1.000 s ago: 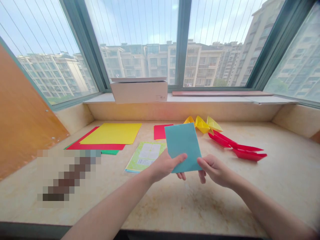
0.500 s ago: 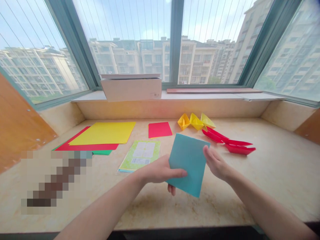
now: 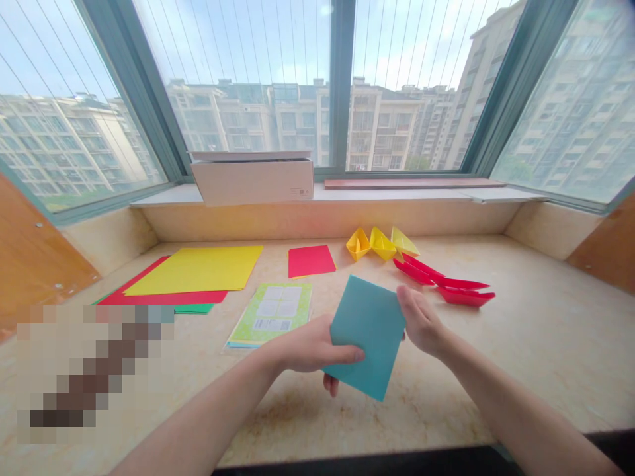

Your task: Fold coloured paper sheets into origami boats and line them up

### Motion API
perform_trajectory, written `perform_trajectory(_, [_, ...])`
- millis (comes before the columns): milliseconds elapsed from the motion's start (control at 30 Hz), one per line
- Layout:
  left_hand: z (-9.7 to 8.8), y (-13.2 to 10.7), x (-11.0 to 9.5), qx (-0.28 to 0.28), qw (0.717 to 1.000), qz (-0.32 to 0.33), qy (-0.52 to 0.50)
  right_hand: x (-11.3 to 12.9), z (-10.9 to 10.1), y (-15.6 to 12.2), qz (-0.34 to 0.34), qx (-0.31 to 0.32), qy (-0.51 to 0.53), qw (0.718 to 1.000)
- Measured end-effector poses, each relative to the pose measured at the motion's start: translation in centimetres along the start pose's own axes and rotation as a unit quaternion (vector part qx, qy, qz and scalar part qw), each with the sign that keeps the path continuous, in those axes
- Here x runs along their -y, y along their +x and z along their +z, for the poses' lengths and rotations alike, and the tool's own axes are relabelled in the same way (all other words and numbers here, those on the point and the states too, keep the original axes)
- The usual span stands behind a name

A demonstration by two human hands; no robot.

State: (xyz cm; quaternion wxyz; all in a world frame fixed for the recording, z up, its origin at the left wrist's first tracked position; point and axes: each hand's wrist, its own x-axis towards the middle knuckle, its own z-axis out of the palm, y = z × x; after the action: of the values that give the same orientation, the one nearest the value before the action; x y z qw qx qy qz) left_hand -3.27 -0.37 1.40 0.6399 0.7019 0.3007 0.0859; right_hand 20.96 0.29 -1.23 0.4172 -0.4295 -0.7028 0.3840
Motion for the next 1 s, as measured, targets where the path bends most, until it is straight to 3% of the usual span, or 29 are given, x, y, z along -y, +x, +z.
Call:
perform_trajectory(100, [0.1,0.1,0.1,-0.044,0.999,0.008,0.021,0.0,-0.1,0.2,0.0,-0.005,-0.029,1.0])
perform_trajectory(200, [0.2,0.4,-0.1,-0.148,0.986,0.066,0.034,0.3,-0.2,0.4,-0.085,-0.03,-0.084,0.992])
perform_trajectory(267, [0.3,0.5,-0.5,-0.202,0.972,0.118,0.018,0.7,0.0,0.5,-0.14,-0.061,-0.117,0.981])
perform_trajectory(367, [0.7,0.5,-1.1,-0.256,0.949,0.181,-0.005,1.4,0.3,0.4,-0.166,-0.065,-0.115,0.977])
perform_trajectory(567, [2.7,0.7,-1.2,-0.422,0.881,0.191,0.094,2.7,1.1,-0.5,-0.241,-0.047,-0.094,0.965])
perform_trajectory(867, [3.1,-0.2,-1.4,-0.405,0.846,0.278,0.207,3.6,1.3,-1.1,-0.328,-0.064,-0.089,0.938])
perform_trajectory(1000, [3.2,-0.7,-1.9,-0.394,0.796,0.381,0.254,3.8,0.7,-1.6,-0.411,-0.077,-0.123,0.9])
